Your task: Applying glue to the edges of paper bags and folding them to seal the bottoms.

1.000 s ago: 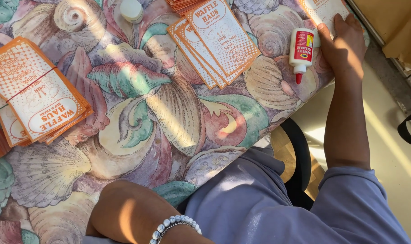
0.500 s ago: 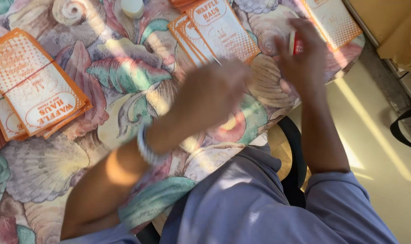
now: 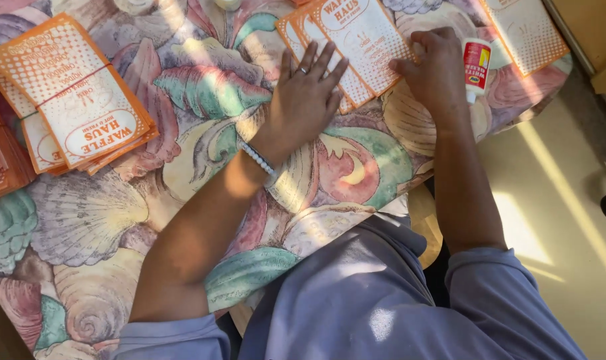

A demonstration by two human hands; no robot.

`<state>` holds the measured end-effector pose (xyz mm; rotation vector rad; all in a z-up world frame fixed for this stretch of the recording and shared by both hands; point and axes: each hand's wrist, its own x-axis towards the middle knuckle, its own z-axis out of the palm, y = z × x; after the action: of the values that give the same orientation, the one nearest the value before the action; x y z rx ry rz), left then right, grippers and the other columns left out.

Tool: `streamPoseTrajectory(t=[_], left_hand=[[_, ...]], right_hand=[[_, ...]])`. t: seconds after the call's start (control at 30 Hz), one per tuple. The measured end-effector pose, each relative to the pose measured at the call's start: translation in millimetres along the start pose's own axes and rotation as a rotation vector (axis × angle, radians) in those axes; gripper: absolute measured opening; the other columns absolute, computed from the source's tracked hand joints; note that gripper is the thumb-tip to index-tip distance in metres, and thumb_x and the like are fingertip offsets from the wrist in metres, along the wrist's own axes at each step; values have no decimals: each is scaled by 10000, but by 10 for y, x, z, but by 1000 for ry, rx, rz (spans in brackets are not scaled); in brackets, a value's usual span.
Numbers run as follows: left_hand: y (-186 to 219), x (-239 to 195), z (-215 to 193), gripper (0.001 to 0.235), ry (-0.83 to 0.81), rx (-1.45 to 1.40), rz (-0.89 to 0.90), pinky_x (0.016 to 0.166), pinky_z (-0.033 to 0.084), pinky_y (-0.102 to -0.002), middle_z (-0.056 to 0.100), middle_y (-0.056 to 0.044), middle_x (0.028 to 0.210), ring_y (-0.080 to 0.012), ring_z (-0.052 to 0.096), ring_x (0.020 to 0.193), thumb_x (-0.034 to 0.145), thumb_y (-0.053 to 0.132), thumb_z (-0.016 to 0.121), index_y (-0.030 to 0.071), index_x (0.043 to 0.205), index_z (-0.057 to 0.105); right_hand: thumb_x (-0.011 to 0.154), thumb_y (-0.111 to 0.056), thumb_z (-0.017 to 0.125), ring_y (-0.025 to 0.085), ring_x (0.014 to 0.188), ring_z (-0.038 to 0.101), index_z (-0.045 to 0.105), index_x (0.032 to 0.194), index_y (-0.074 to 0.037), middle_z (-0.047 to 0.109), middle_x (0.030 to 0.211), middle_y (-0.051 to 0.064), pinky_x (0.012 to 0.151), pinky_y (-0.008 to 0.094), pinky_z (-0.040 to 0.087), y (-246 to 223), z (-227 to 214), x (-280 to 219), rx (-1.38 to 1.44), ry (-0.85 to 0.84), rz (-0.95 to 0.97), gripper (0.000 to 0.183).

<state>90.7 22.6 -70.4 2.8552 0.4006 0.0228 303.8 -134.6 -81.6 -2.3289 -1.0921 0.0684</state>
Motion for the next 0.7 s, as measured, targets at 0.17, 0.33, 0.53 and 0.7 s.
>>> streamPoseTrajectory(t=[0.17, 0.33, 0.53, 0.7], left_hand=[[-163, 45, 145, 515, 148, -43, 144, 1207, 45, -685, 309, -158, 1661, -435, 207, 1536, 1116, 336, 302, 177, 1596, 398], [-108, 48, 400, 545, 148, 66, 351, 1204, 185, -646, 324, -137, 1665, -406, 272, 1527, 1120, 381, 345, 123, 1597, 391], [-114, -24, 299, 526, 160, -5, 361, 1215, 164, -633, 363, -128, 1654, -395, 291, 1527, 1116, 365, 354, 130, 1583, 414], [-109, -3, 283, 543, 113, -5, 344, 1228, 130, -629, 334, -119, 1665, -386, 261, 1538, 1106, 380, 322, 152, 1595, 383]], right_hand=[[964, -214, 876, 427, 1059, 536, 724, 1136, 65, 592, 1169, 225, 830, 530, 455, -13, -24, -11, -130, -65, -128, 361], [1004, -506, 799, 459, 1021, 536, 653, 1252, 38, 562, 1172, 238, 842, 544, 449, -133, 23, 28, -323, -129, -33, 615], [844, -387, 929, 338, 950, 622, 633, 1286, -11, 579, 1149, 144, 774, 466, 473, -141, -57, 148, -110, -163, 92, 651], [908, -183, 871, 254, 876, 572, 680, 1196, -62, 595, 983, 113, 682, 416, 447, -273, -196, 64, 78, -63, 130, 366]])
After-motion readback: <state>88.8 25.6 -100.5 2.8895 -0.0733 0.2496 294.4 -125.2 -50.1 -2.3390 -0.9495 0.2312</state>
